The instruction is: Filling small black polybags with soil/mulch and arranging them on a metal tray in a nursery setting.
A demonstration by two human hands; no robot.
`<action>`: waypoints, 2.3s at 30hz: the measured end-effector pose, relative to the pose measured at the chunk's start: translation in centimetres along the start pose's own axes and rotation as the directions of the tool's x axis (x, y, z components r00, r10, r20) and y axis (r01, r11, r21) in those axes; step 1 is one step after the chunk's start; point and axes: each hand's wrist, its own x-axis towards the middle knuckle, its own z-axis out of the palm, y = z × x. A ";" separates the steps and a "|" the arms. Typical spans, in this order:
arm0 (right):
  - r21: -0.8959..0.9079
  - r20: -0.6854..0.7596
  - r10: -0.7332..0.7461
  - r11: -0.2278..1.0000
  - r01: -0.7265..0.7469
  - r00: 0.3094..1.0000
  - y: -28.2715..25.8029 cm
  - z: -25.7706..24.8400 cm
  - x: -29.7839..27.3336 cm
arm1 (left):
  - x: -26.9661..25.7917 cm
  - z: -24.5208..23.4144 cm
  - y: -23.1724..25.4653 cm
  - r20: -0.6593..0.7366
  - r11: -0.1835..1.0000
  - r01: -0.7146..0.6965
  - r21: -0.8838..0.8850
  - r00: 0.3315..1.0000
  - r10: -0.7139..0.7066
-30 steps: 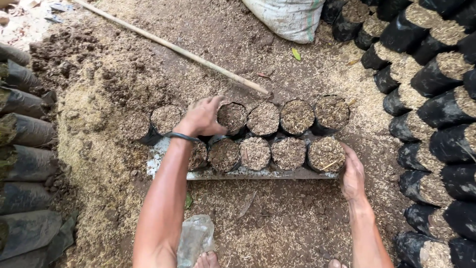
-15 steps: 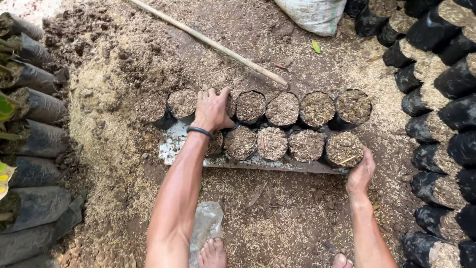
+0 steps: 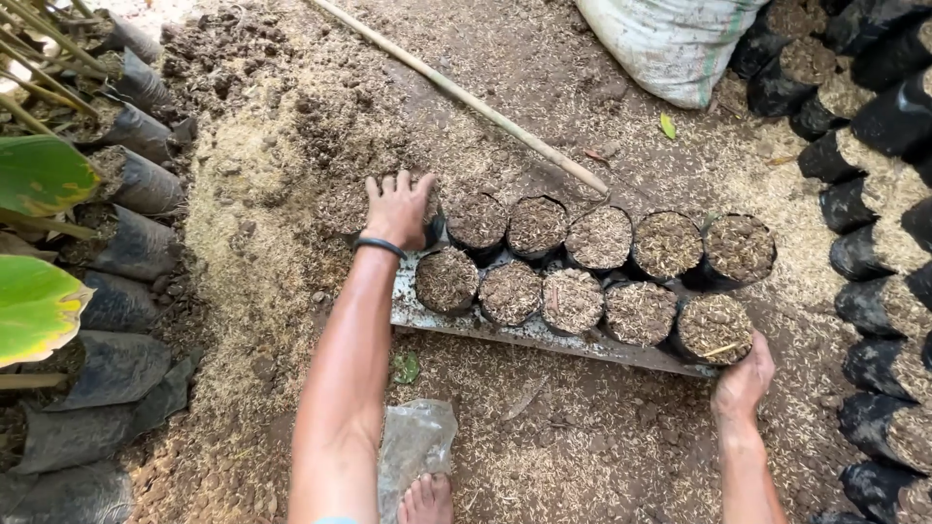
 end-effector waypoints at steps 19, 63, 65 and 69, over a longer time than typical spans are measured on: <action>-0.013 -0.011 -0.122 0.992 0.122 0.992 0.9 -0.4 -0.4 | -3.8 3.5 -7.6 -0.275 0.327 -0.031 -0.945 0.619 -0.735; 0.076 -0.107 -0.054 0.995 0.062 0.993 -0.7 0.9 -5.4 | -17.6 5.7 28.6 0.220 0.131 0.190 -0.973 0.937 0.273; 0.088 -0.113 -0.049 0.994 0.059 0.992 -0.4 1.0 -5.6 | -17.3 6.8 28.8 0.205 0.141 0.171 -0.975 0.935 0.290; 0.101 -0.125 -0.007 0.995 0.020 0.992 0.2 1.2 -5.5 | -17.8 7.1 28.6 0.135 0.045 0.127 -0.991 0.924 0.358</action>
